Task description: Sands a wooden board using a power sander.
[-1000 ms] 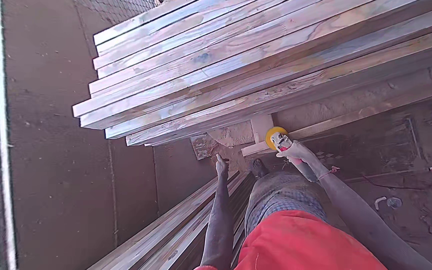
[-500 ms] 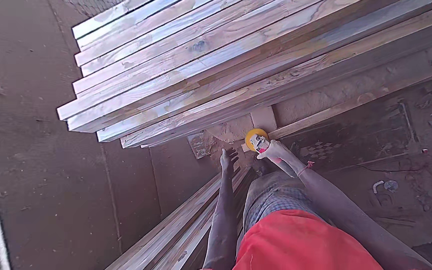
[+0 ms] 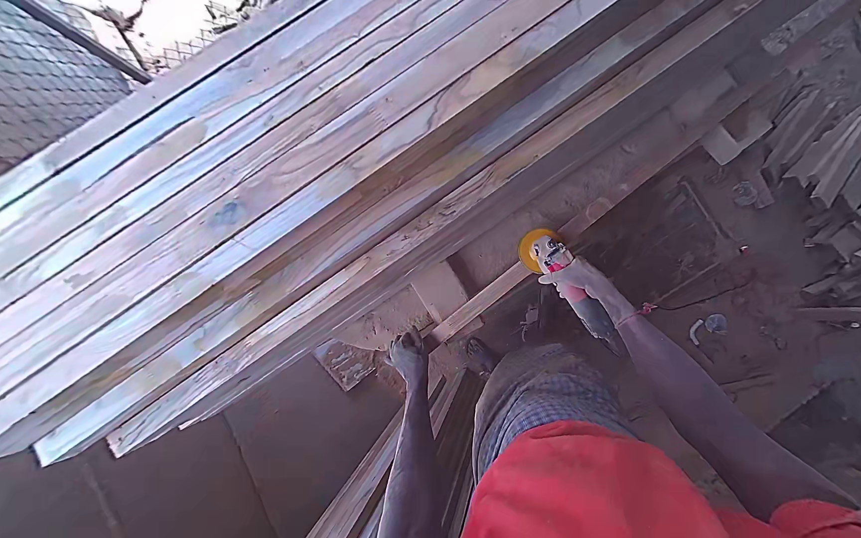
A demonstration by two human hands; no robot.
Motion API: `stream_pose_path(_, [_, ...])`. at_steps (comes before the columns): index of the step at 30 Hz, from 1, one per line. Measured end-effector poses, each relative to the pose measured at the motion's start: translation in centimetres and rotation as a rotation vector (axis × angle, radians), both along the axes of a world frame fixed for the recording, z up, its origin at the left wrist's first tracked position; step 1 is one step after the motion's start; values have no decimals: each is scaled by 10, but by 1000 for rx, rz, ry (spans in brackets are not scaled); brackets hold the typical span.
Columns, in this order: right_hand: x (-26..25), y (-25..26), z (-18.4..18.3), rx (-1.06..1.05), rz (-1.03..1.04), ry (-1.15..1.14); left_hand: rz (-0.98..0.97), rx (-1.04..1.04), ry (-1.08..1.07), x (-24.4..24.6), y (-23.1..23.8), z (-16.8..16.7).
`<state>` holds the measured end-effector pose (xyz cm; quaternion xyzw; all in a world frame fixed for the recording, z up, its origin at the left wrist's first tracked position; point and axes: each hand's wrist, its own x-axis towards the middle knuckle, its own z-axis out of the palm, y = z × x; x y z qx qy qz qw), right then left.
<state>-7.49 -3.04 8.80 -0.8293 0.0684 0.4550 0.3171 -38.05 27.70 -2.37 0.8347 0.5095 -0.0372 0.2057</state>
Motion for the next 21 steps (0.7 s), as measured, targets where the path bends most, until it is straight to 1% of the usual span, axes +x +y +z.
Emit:
stream_pose_path(2, [35, -29, 9, -10, -37, -29, -38, 34, 49, 25, -15, 5])
stream_pose_path(4, [78, -48, 24, -67, -75, -15, -57, 42, 20, 53, -35, 7])
stream_pose_path(6, [126, -75, 22, -86, -130, 4, -80, 60, -38, 87, -55, 4])
stream_pose_path(8, [170, -105, 21, -53, -222, -13, -83, 55, -59, 121, -74, 2])
stream_pose_path(11, [230, -148, 27, 28, -372, -73, 9, -3, 11, 158, -97, 7])
stream_pose_path(14, [276, -180, 35, 50, -507, -162, 114, 14, 86, 176, -104, 4])
stream_pose_path(16, [291, -194, 31, 50, -577, -194, 116, 33, 120, 176, -106, 1])
stream_pose_path(18, [285, -191, 30, 45, -582, -185, 116, 38, 139, 174, -105, 1])
stream_pose_path(21, [246, -164, 29, 37, -447, -126, 125, 18, 165, 175, -105, 2])
